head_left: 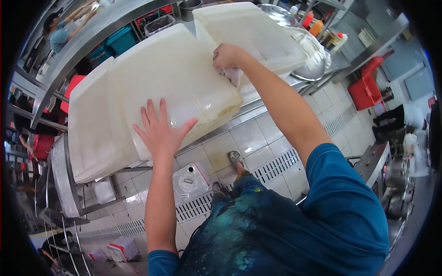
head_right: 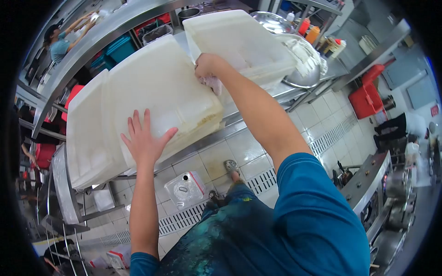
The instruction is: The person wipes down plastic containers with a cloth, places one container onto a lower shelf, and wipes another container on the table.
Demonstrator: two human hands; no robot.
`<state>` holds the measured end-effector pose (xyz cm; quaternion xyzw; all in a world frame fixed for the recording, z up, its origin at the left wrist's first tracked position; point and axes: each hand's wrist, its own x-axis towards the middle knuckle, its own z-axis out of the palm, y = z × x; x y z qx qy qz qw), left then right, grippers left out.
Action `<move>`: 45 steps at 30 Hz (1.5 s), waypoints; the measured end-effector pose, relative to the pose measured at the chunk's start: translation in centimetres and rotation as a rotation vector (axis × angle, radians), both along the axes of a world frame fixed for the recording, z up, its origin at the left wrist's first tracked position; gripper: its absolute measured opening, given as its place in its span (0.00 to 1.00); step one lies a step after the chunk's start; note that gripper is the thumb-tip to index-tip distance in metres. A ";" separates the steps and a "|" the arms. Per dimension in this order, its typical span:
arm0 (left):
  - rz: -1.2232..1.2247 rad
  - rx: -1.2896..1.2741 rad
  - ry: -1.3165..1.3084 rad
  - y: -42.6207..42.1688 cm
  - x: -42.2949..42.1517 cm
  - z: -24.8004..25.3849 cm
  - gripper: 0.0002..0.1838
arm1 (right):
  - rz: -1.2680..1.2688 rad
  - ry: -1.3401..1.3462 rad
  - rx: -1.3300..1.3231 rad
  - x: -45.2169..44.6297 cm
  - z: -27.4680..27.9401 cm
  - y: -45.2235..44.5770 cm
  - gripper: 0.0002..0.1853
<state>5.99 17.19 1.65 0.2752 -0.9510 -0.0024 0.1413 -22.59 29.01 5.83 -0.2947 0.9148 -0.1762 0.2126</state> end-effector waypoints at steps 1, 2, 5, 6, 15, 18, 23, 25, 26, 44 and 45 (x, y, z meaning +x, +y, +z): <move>-0.013 0.004 0.009 -0.1 0.2 0.1 0.57 | -0.013 0.009 0.004 0.9 0.1 0.9 0.33; -0.010 0.024 0.003 -0.1 0.6 0.3 0.57 | -0.008 -0.004 -0.015 1.8 -0.1 1.7 0.31; -0.011 0.066 -0.021 -0.3 1.5 0.9 0.57 | -0.009 0.008 -0.094 4.1 -1.5 4.0 0.25; -0.011 0.089 -0.039 -0.4 1.7 1.1 0.58 | -0.012 0.032 -0.153 5.0 -1.5 4.6 0.21; -0.065 0.121 -0.107 -2.1 4.2 1.9 0.61 | -0.136 0.155 -0.189 13.6 -0.8 7.6 0.24; -0.117 0.132 -0.128 -3.0 4.9 1.9 0.63 | -0.141 0.038 -0.208 15.8 -0.5 8.7 0.24; -0.112 0.306 -0.199 -2.6 2.5 4.3 0.56 | -0.094 0.068 -0.213 16.4 0.0 8.7 0.23; -0.068 0.454 -0.185 -1.0 0.9 4.0 0.53 | -0.072 0.063 -0.218 16.6 0.3 8.4 0.22; -0.115 0.300 -0.154 0.3 0.3 2.6 0.49 | -0.073 0.088 -0.230 17.0 0.3 8.4 0.20; -0.169 0.106 0.050 0.0 -2.9 -0.2 0.38 | 0.283 0.425 -0.292 3.1 -2.5 2.6 0.14; -0.165 0.100 0.037 0.1 -2.8 -0.1 0.37 | 0.340 0.431 -0.350 4.7 -2.6 4.1 0.14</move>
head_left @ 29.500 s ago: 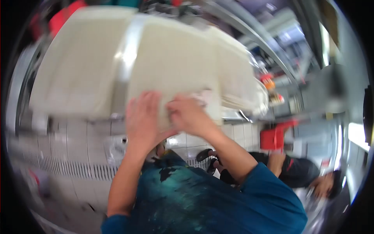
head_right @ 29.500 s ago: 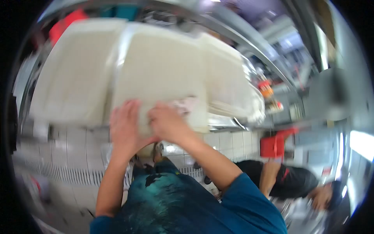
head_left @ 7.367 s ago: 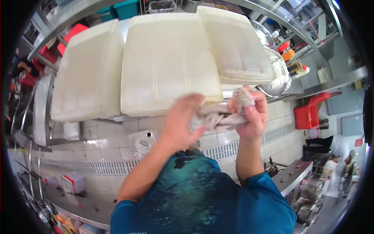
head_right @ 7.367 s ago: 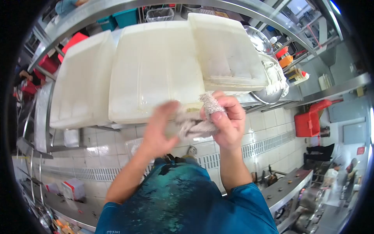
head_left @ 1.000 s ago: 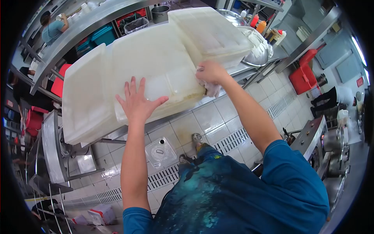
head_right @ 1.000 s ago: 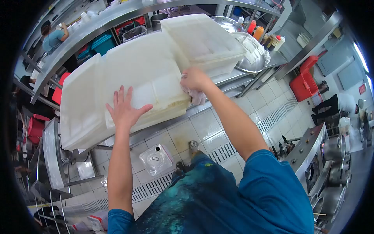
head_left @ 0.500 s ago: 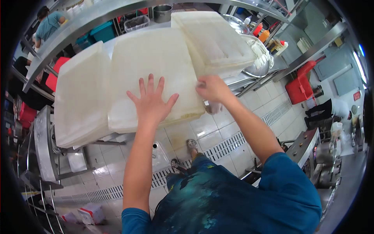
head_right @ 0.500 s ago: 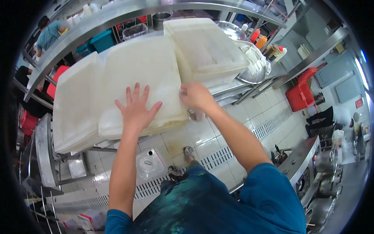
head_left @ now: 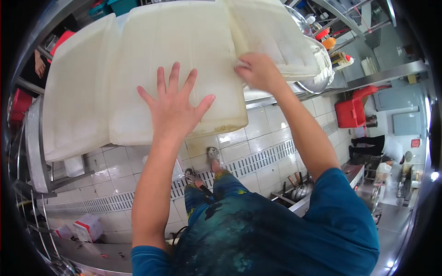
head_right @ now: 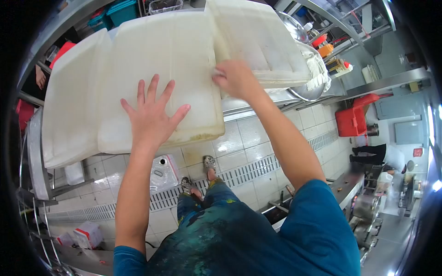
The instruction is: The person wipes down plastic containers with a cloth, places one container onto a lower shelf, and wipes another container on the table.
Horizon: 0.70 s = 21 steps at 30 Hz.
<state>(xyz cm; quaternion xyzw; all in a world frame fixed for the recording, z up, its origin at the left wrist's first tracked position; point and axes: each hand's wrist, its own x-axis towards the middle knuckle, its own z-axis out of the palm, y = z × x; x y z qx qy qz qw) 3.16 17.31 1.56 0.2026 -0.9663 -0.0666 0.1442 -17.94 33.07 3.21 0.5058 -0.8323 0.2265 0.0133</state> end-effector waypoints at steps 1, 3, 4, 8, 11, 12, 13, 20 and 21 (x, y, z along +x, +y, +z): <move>0.008 0.016 0.004 -0.1 0.0 0.0 0.37 | 0.008 0.004 0.016 0.2 0.1 0.2 0.14; -0.017 0.001 0.007 -0.1 0.0 -0.1 0.37 | 0.008 -0.072 0.012 0.2 0.5 0.3 0.14; -0.008 0.009 0.008 -0.2 -0.1 -0.2 0.37 | 0.017 -0.071 0.020 -0.6 0.8 -0.5 0.14; -0.024 -0.020 0.041 -0.3 -0.1 -0.3 0.37 | -0.079 0.027 0.090 -6.2 0.9 -5.9 0.12; -0.028 -0.030 0.039 0.0 -0.1 -0.1 0.37 | -0.102 0.125 0.036 -6.7 -0.2 -6.4 0.12; -0.027 -0.029 0.036 0.0 -0.2 0.0 0.37 | -0.112 0.137 0.017 -6.8 -0.6 -6.0 0.12; -0.042 -0.029 0.034 0.1 -0.1 0.1 0.37 | -0.127 0.134 0.018 -5.8 -1.0 -4.7 0.12; -0.026 0.053 0.050 -0.2 -0.2 0.0 0.37 | -0.063 0.035 0.042 -3.3 -0.3 -3.0 0.10; -0.037 0.050 0.061 -0.4 0.0 0.0 0.37 | -0.090 0.123 0.059 -5.2 -0.7 -4.5 0.10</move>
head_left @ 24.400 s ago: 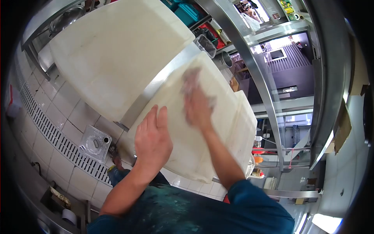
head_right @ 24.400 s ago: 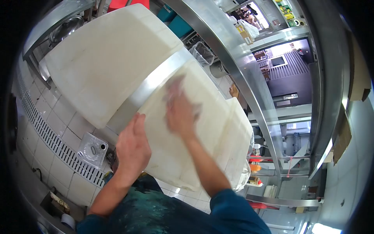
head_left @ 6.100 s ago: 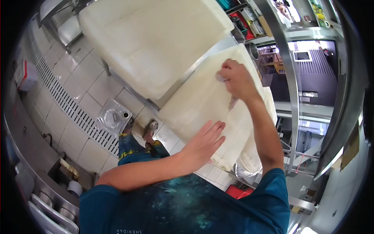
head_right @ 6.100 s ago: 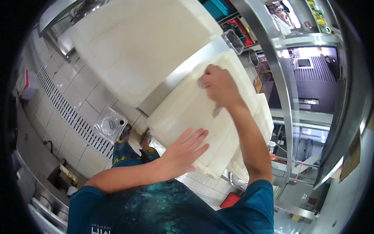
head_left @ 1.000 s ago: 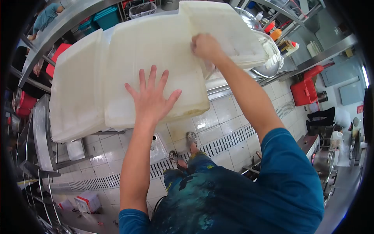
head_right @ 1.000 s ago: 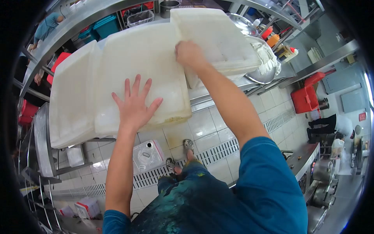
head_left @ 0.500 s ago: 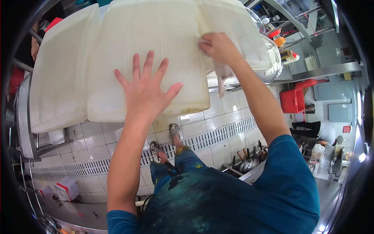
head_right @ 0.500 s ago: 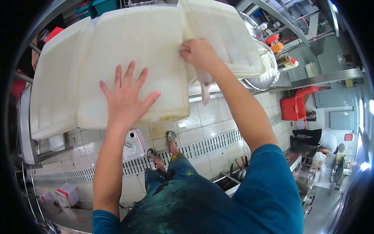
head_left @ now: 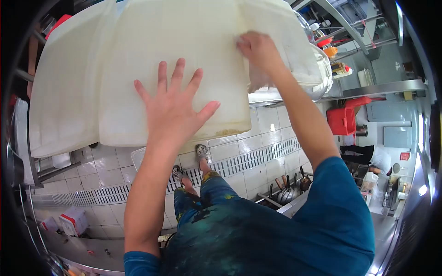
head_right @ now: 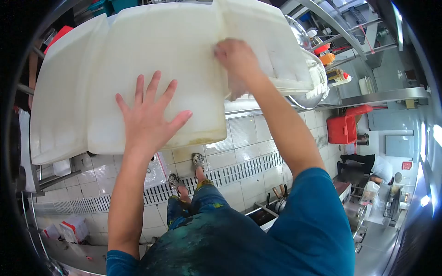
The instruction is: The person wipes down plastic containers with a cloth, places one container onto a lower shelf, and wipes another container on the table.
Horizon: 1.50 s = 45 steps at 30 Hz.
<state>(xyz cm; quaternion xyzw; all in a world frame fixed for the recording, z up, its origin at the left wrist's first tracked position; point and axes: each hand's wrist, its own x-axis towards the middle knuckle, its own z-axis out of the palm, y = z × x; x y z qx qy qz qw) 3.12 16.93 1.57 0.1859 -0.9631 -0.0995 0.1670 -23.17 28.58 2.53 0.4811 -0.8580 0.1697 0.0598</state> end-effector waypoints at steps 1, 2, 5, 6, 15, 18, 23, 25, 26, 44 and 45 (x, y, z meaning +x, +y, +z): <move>0.012 -0.005 0.000 -0.2 0.0 0.0 0.37 | 0.012 0.000 -0.005 -1.8 -0.3 -1.8 0.10; 0.009 -0.010 0.009 -0.2 -0.1 -0.1 0.37 | -0.030 0.033 -0.014 -3.7 -0.5 -3.6 0.10; -0.001 -0.007 0.003 0.0 -0.2 0.1 0.37 | -0.066 0.037 -0.030 -2.6 -0.4 -2.8 0.09; 0.006 -0.003 -0.002 0.0 -0.2 0.2 0.37 | -0.046 0.018 -0.042 -1.0 -0.2 -1.5 0.09; -0.018 0.054 0.019 -0.3 -0.2 0.2 0.38 | -0.054 -0.100 0.102 3.0 1.7 1.1 0.09; -0.028 0.069 -0.021 -0.3 -0.3 0.8 0.37 | -0.022 0.143 0.068 -7.3 -0.7 -5.5 0.11; 0.003 0.077 -0.092 -0.1 -0.9 1.8 0.37 | -0.055 0.053 0.154 -11.7 -0.7 -9.3 0.10; 0.021 0.058 -0.087 -0.2 -1.5 2.2 0.38 | 0.132 0.086 0.154 -9.2 -0.5 -5.4 0.09; 0.031 0.066 -0.090 -0.2 -1.6 2.3 0.38 | 0.224 0.048 0.108 -6.1 -0.3 -2.7 0.10; -0.075 0.029 -0.344 -0.2 -3.4 3.3 0.69 | -0.016 -0.090 0.082 -18.4 -0.5 -15.2 0.14; -0.050 -0.003 -0.343 0.0 -3.8 3.0 0.69 | 0.051 -0.029 0.175 -17.1 -1.1 -13.8 0.13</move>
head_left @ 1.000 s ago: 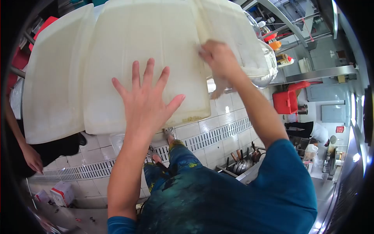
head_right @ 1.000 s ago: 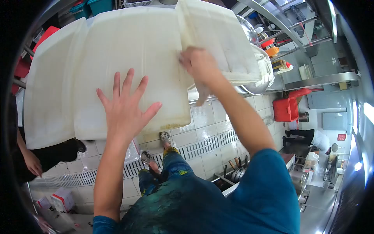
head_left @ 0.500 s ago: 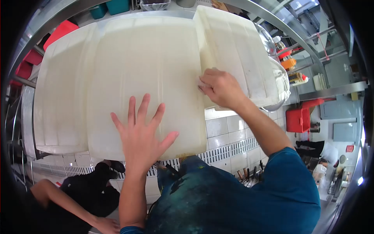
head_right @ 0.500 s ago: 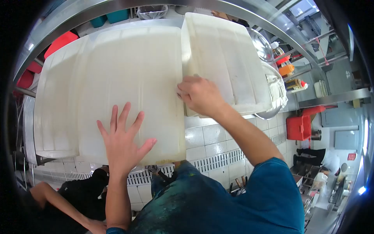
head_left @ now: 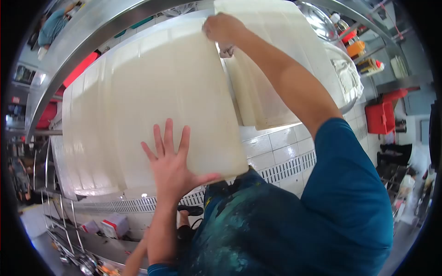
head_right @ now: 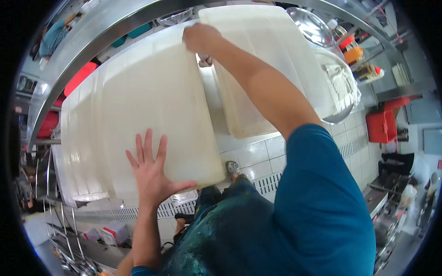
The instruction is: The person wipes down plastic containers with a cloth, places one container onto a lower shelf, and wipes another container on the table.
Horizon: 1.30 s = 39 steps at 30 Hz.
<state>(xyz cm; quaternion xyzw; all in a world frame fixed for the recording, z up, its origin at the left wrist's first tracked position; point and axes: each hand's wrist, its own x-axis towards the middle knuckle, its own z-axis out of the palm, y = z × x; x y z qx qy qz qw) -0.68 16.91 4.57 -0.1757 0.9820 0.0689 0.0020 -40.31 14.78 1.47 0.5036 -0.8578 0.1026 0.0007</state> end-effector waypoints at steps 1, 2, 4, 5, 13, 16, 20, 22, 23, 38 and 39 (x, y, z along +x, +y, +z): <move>-0.024 0.001 -0.005 0.2 -0.9 -0.5 0.69 | 0.075 0.057 0.098 1.7 -0.3 1.7 0.12; 0.007 -0.019 0.057 0.4 -2.2 -1.0 0.69 | 0.095 0.011 0.118 4.5 0.7 4.5 0.11; -0.005 -0.036 0.135 -0.1 -4.0 -1.3 0.69 | 0.085 -0.054 0.048 10.4 2.1 11.0 0.09; 0.031 -0.020 0.136 -0.3 -4.8 -1.4 0.68 | 0.060 -0.069 -0.035 13.0 2.1 13.8 0.09; 0.022 0.045 0.130 -1.7 -5.3 -1.2 0.66 | -0.307 -0.026 -0.305 25.6 2.8 19.4 0.05; -0.015 0.106 0.099 -3.5 -4.5 -1.0 0.60 | -0.354 -0.137 -0.287 26.9 2.8 20.3 0.05; -0.251 -0.083 -0.056 -13.0 -5.2 0.9 0.48 | -0.385 -0.130 -0.243 28.0 4.8 20.5 0.07; -0.178 -0.075 -0.037 -16.2 -5.6 -0.9 0.46 | -0.399 -0.115 -0.295 28.7 2.9 20.0 0.08; -0.154 -0.069 -0.051 -16.7 -5.3 -1.6 0.46 | -0.434 -0.082 -0.361 29.1 2.2 19.6 0.08; -0.118 -0.204 0.131 -17.6 -5.0 -4.7 0.40 | -0.145 0.099 -0.198 34.4 0.4 14.7 0.13; -0.140 -0.197 0.160 -17.3 -4.9 -4.4 0.40 | -0.179 0.172 -0.173 31.5 -1.2 18.1 0.13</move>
